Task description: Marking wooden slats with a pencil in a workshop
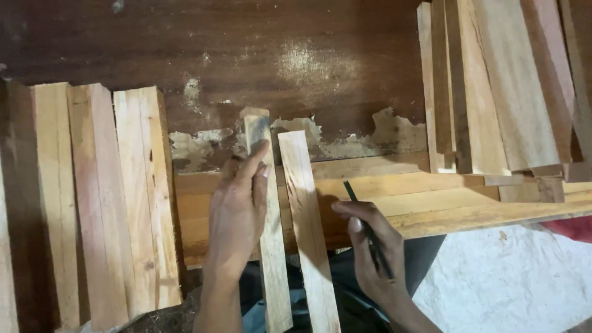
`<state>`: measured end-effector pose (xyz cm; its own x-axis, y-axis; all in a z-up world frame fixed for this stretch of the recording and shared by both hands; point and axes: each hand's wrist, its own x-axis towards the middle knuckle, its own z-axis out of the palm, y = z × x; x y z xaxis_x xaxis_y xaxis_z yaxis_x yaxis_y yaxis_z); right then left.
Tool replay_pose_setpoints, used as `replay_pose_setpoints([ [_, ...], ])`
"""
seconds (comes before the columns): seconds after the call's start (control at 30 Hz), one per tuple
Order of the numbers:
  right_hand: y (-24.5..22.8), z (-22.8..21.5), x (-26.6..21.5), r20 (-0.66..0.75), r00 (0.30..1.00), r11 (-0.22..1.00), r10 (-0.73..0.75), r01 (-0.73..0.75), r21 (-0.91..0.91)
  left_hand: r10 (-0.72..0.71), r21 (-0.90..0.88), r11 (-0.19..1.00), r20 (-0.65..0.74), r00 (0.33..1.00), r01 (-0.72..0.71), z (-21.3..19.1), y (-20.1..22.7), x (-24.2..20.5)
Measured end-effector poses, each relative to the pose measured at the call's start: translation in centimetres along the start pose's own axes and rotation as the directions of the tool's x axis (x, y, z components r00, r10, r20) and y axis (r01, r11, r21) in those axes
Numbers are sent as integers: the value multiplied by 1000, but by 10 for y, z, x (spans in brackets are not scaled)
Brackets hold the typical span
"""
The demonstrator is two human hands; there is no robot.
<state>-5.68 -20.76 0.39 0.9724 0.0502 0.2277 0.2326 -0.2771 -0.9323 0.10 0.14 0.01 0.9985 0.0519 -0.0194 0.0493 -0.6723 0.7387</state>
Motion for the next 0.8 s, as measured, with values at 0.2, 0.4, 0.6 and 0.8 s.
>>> replay_pose_setpoints([
  [0.2, -14, 11, 8, 52, 998, 998, 35, -32, -57, 112, 290, 954, -131, 985, -70, 7, 4, 1],
  [0.4, -15, 7, 4, 80, 993, 984, 90, -77, -159, 78, 378, 926, -149, 986, -16, 1, 7, -4],
  [0.6, -17, 0, 1, 192, 977, 990, 90, -66, -127, 48, 245, 968, 23, 999, -52, 4, 34, -44],
  [0.8, -31, 9, -1, 178, 969, 984, 170, -175, 13, 96, 94, 991, -5, 995, -95, 16, 45, -62],
])
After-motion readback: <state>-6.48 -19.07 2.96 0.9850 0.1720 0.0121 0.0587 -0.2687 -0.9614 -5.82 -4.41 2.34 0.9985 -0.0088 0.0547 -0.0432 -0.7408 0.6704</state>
